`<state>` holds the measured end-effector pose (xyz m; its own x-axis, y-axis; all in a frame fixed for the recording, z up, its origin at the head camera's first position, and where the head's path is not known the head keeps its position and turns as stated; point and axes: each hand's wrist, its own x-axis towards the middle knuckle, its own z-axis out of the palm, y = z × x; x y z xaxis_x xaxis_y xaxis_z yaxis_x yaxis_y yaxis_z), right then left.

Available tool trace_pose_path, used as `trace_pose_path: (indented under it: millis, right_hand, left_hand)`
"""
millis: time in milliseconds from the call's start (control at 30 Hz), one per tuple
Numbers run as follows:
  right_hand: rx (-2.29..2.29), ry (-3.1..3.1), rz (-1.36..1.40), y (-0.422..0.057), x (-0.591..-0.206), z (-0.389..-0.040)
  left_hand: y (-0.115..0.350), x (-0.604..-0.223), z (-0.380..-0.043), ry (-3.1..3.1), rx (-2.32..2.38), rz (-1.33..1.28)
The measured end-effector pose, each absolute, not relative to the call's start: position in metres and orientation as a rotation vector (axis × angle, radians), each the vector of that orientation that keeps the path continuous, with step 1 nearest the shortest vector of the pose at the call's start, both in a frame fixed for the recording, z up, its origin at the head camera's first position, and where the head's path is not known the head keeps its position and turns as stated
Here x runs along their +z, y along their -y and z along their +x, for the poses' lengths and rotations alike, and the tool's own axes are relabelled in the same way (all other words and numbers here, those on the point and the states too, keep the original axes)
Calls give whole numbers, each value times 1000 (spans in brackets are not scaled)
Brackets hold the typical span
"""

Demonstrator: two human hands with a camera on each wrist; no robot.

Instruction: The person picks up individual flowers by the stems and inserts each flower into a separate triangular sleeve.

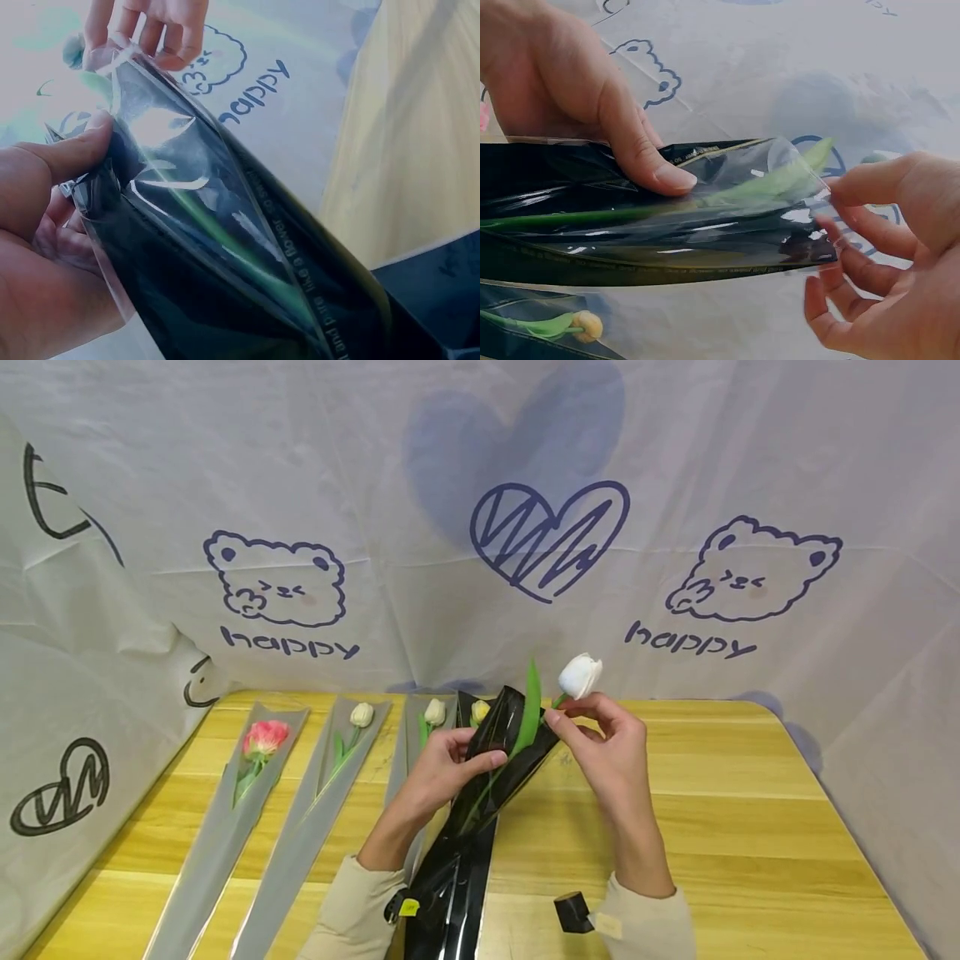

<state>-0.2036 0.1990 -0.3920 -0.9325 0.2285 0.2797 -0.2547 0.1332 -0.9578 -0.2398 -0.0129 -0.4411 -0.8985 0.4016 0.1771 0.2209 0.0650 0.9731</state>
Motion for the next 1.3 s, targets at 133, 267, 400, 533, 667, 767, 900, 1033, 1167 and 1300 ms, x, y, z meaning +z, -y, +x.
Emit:
trace_pose_path:
  millis: [133,267,400,533,667,767,900,1033,1167,1300]
  right_hand:
    - [1880,2143,136,-206,-387,-198]
    - [1867,2217,223,-212,-382,-194]
    - [1871,2243,247,-216,-377,-190]
    - [1831,2295,233,-218,-374,-187]
    - [1786,2336,217,-219,-373,-186]
    - [1827,2299,193,-218,-375,-187]
    - [1978,2132,139,-218,-377,-188]
    - [2090,1992,126,-217,-377,-189]
    - [2062,2013,139,-217,-376,-189]
    - [1935,2170,147,-216,-374,-188]
  left_hand:
    - [10,-437,-237,-2187,1958,673]
    - [8,-431,-233,-2196,1959,717]
    - [4,-427,-229,-2203,1964,754]
    - [1,-423,-225,-2214,1964,787]
    - [-1,-422,-224,-2201,1973,806]
    - [0,-424,-225,-2164,1995,780]
    - [3,-425,-226,-2126,2014,723]
    - [4,-423,-226,-2142,1979,713]
    - [4,-421,-225,-2137,1970,721]
    - [4,-418,-222,-2133,1971,736]
